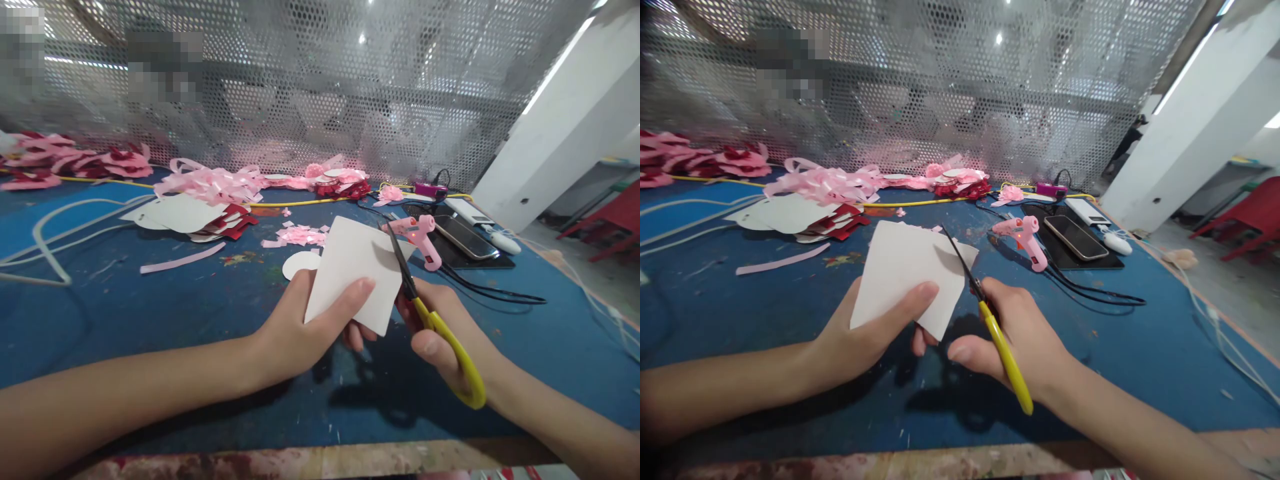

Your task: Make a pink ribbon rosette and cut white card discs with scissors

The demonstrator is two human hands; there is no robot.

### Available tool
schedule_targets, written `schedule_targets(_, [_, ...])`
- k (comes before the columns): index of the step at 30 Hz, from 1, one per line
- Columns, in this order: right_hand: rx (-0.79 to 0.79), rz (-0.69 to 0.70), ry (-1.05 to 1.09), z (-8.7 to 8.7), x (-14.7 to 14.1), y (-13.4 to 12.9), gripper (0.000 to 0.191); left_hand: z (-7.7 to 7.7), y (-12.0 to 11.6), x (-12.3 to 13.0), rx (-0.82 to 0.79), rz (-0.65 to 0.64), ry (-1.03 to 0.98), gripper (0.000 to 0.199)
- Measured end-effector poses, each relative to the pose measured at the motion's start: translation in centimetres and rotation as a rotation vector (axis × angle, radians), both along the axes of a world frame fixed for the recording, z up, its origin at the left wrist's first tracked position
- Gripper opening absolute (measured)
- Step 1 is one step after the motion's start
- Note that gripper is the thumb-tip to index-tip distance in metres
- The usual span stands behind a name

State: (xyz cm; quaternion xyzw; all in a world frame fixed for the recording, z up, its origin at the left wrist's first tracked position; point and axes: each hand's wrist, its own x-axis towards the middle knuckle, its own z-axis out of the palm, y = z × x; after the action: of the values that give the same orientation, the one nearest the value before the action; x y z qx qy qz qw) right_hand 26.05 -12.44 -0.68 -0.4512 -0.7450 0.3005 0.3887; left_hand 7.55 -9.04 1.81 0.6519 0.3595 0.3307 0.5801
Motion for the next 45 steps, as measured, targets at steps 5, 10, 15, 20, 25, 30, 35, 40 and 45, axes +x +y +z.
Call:
schedule_targets(5, [0.031, -0.086, -0.141, 0.3, 0.2, 0.0, 0.061, 0.4, 0.2, -0.1, 0.011, -0.005, 0.020, 0.033])
schedule_targets(10, [0.010, -0.148, -0.233, 0.6, 0.7, 0.1, 0.055, 0.5, 0.5, -0.1, 0.042, -0.011, 0.006, 0.036])
schedule_targets(15, [-0.073, 0.039, 0.062, 0.3, 1.0, 0.0, 0.047, 0.0, 0.6, -0.3, -0.020, -0.138, 0.120, 0.038])
schedule_targets(20, [-0.044, 0.109, 0.154, 0.4, 0.5, -0.1, 0.047, -0.6, 0.6, -0.4, -0.060, -0.155, 0.122, 0.038])
schedule_targets(25, [-0.049, 0.112, 0.082, 0.9, 0.4, 0.2, 0.053, -0.3, 0.7, -0.4, -0.051, -0.176, 0.112, 0.040])
schedule_targets(30, [-0.077, 0.080, 0.004, 1.0, 0.8, 0.3, 0.063, 0.3, 1.0, -0.7, -0.016, -0.229, 0.145, 0.040])
schedule_targets(35, [-0.042, -0.029, -0.097, 1.0, 1.1, 0.2, 0.064, 0.8, 1.4, -1.2, 0.009, -0.260, 0.144, 0.039])
schedule_targets(40, [0.066, -0.120, -0.234, 0.8, 1.5, 0.3, 0.060, 0.7, 1.9, -1.2, 0.091, -0.147, 0.039, 0.032])
schedule_targets(45, [0.033, -0.042, -0.091, 0.4, 1.3, 0.4, 0.055, 0.1, 1.4, -0.3, 0.123, 0.011, -0.127, 0.021])
